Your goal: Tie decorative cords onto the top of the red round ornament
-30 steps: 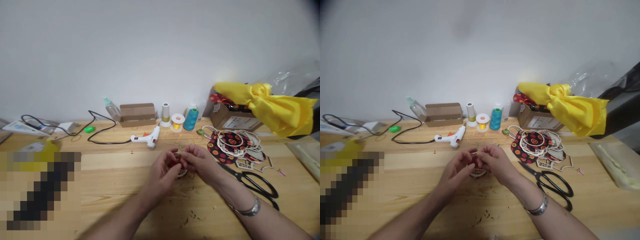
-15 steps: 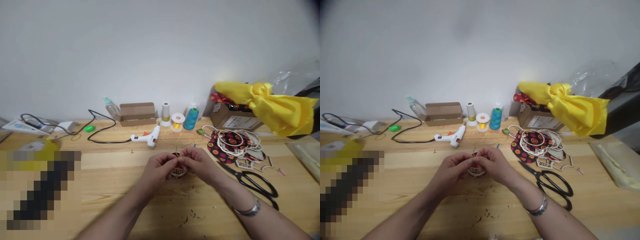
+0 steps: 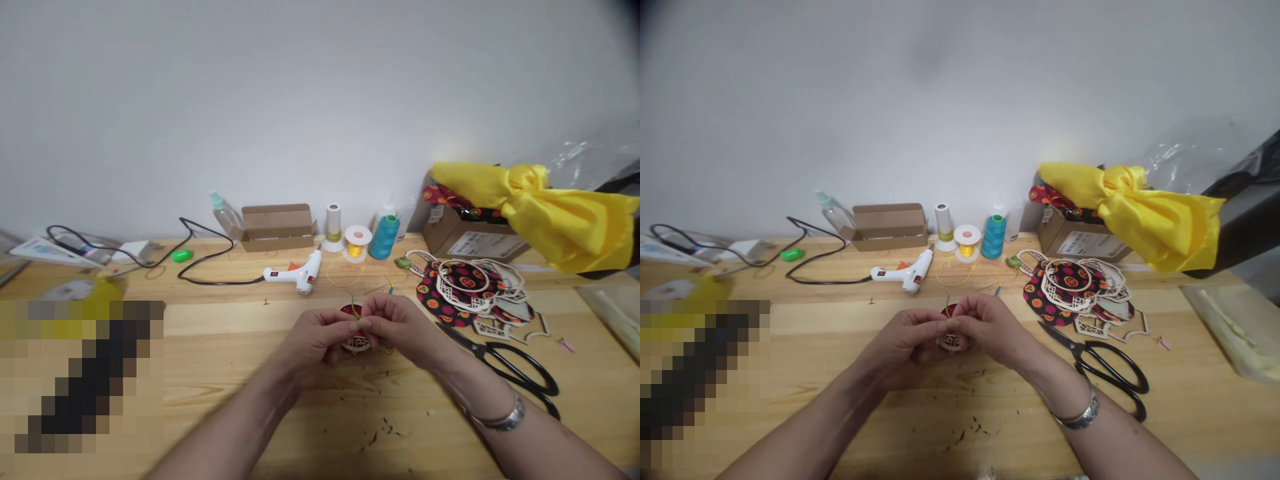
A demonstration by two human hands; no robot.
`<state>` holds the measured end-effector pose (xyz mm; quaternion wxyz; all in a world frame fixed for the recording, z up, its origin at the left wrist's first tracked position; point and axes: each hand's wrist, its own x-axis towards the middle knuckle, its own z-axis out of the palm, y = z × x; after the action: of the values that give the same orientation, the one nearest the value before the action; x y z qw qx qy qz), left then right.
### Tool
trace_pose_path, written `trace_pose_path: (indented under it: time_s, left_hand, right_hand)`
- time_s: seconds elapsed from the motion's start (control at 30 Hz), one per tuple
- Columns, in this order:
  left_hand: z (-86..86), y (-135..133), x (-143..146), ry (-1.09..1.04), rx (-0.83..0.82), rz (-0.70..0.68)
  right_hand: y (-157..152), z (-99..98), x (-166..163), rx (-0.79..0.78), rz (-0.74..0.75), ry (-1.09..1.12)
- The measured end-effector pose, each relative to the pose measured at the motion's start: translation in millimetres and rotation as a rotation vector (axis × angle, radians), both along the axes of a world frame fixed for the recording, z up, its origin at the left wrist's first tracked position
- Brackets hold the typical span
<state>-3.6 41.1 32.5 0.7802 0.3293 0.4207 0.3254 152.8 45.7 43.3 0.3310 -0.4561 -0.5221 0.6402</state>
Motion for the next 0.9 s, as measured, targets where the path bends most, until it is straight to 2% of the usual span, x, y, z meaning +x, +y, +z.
trace_pose_path:
  time_s: [0.17, 0.4, 0.77, 0.9]
  left_hand:
    - [0.7, 0.4, 1.2, -0.029, -0.044, 0.003]
    - [2.8, -1.3, 0.5, -0.016, -0.003, 0.004]
    - [-5.7, -0.6, 1.3, -0.007, -0.007, 0.074]
    - [-3.0, 0.4, 1.4, 0.002, -0.006, 0.146]
  right_hand:
    - [-0.3, -0.8, -0.5, -0.036, -0.001, 0.049]
    - [-1.8, -3.3, -0.5, -0.054, 0.001, 0.087]
    - [-1.9, -4.5, -4.6, -0.066, -0.057, 0.097]
    - [0.0, -3.7, -2.5, 0.03, -0.081, -0.01]
